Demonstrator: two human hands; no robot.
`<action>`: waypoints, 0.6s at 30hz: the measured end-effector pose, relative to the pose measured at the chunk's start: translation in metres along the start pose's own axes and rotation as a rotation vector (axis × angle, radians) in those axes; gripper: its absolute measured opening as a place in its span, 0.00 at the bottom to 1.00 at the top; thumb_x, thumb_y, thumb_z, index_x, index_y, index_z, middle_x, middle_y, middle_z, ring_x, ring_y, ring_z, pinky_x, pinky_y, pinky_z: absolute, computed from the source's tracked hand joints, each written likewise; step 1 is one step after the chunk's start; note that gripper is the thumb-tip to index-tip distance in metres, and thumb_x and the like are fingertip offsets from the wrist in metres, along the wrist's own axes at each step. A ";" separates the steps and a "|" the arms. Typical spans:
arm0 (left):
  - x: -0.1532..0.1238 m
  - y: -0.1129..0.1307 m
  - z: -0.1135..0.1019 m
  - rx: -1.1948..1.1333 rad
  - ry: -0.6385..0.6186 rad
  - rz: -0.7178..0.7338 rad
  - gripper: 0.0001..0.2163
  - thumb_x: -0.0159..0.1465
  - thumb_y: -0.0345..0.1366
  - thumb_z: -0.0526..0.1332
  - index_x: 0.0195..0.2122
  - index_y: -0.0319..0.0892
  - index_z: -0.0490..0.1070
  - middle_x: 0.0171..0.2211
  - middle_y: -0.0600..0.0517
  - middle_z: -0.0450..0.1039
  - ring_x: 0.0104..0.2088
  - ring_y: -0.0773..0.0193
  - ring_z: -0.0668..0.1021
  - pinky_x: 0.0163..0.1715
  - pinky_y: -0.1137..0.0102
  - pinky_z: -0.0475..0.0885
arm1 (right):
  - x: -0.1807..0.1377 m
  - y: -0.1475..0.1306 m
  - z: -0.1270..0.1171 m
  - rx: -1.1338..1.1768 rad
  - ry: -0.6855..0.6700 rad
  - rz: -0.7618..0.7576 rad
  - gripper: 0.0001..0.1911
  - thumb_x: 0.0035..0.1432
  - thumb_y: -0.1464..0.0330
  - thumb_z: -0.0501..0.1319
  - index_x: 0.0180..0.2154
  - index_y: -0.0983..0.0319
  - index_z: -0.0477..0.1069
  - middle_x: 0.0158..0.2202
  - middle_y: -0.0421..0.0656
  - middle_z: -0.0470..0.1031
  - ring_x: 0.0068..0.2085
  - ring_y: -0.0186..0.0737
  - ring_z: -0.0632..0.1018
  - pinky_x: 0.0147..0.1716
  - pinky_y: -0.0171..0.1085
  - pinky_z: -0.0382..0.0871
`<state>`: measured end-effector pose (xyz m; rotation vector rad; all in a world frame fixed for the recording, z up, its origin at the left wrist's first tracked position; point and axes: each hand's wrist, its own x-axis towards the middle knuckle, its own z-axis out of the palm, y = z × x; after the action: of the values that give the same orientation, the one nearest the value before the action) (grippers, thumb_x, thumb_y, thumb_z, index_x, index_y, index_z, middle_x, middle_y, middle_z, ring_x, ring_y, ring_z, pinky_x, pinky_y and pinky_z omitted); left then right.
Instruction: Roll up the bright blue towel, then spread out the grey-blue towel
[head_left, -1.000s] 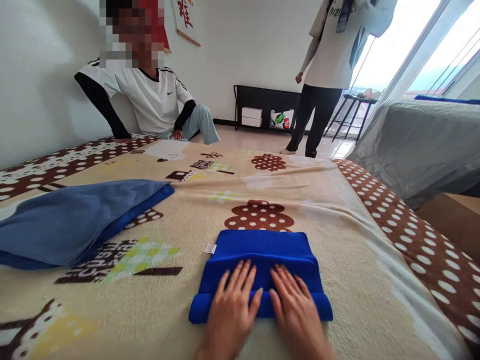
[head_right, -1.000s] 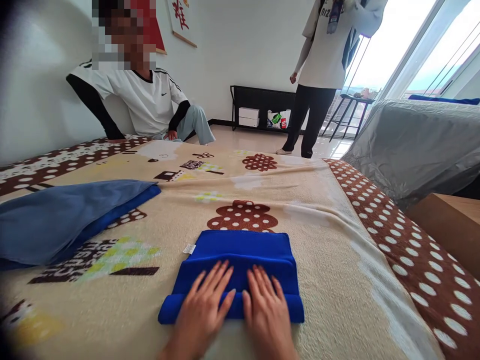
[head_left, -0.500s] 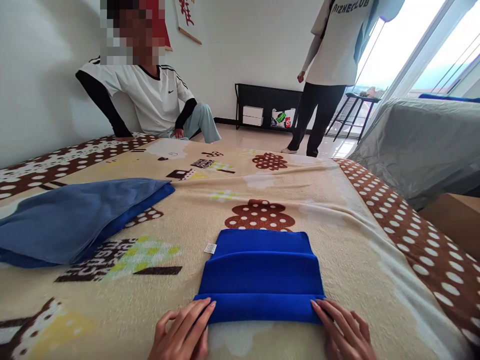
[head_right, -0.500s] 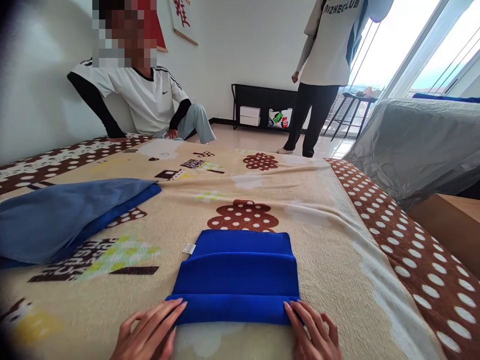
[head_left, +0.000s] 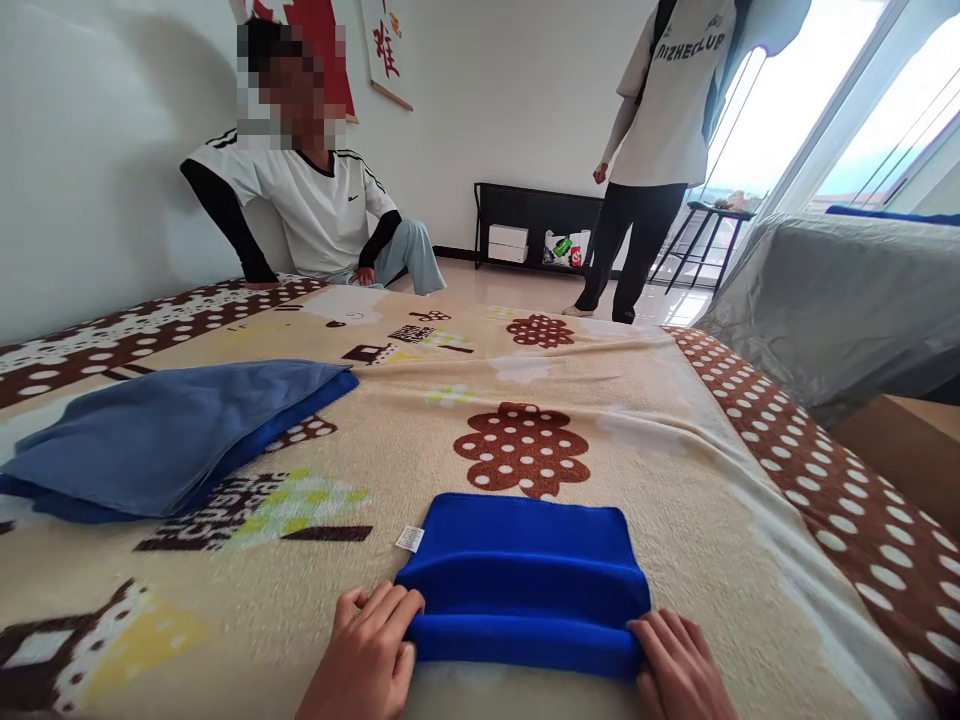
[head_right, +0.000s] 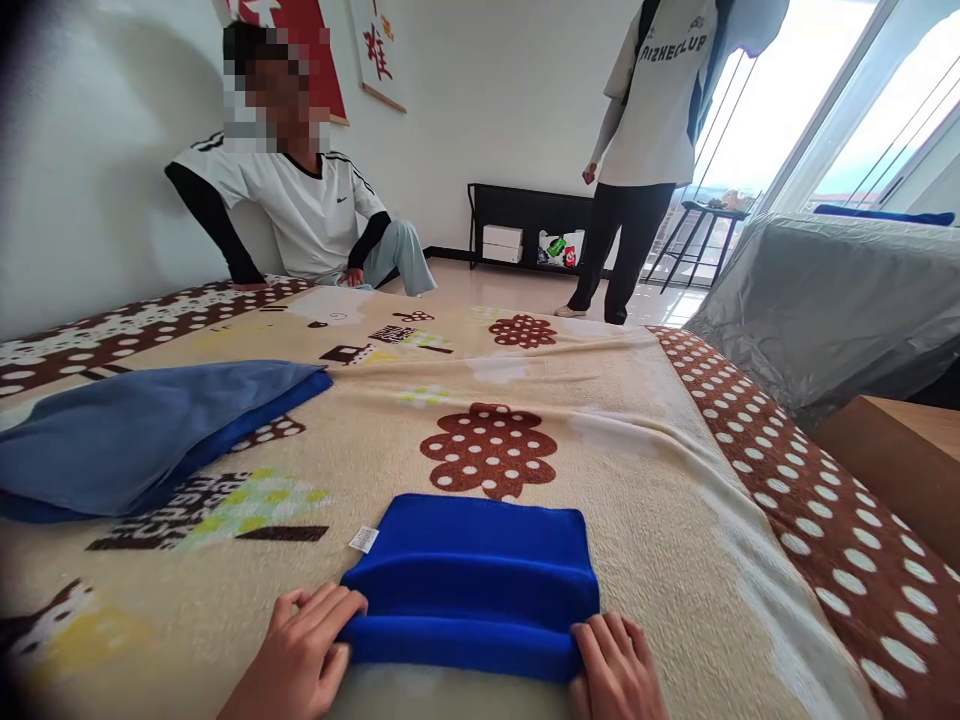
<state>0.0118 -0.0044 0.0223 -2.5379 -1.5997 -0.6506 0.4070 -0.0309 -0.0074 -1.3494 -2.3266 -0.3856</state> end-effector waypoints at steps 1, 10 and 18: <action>0.002 0.006 0.001 0.037 0.020 -0.029 0.17 0.56 0.20 0.53 0.39 0.46 0.73 0.33 0.57 0.77 0.37 0.63 0.78 0.44 0.62 0.60 | 0.002 -0.006 0.002 -0.052 0.017 0.040 0.15 0.54 0.74 0.54 0.43 0.58 0.70 0.36 0.37 0.77 0.39 0.37 0.77 0.47 0.39 0.61; 0.031 0.063 0.036 0.107 0.180 0.277 0.18 0.65 0.31 0.54 0.56 0.39 0.69 0.50 0.50 0.79 0.49 0.63 0.79 0.52 0.67 0.69 | 0.063 -0.076 0.024 -0.062 0.097 -0.013 0.22 0.65 0.62 0.55 0.56 0.65 0.69 0.54 0.43 0.76 0.52 0.40 0.78 0.53 0.39 0.67; 0.012 0.039 0.027 0.210 0.232 0.145 0.19 0.63 0.30 0.56 0.56 0.42 0.71 0.52 0.51 0.79 0.50 0.61 0.80 0.61 0.62 0.56 | 0.033 -0.050 0.022 -0.171 0.115 0.082 0.20 0.65 0.62 0.57 0.55 0.62 0.71 0.55 0.42 0.75 0.54 0.45 0.78 0.54 0.44 0.66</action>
<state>0.0584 -0.0041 0.0090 -2.3047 -1.3194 -0.6915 0.3436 -0.0209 -0.0115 -1.4560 -2.1778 -0.6318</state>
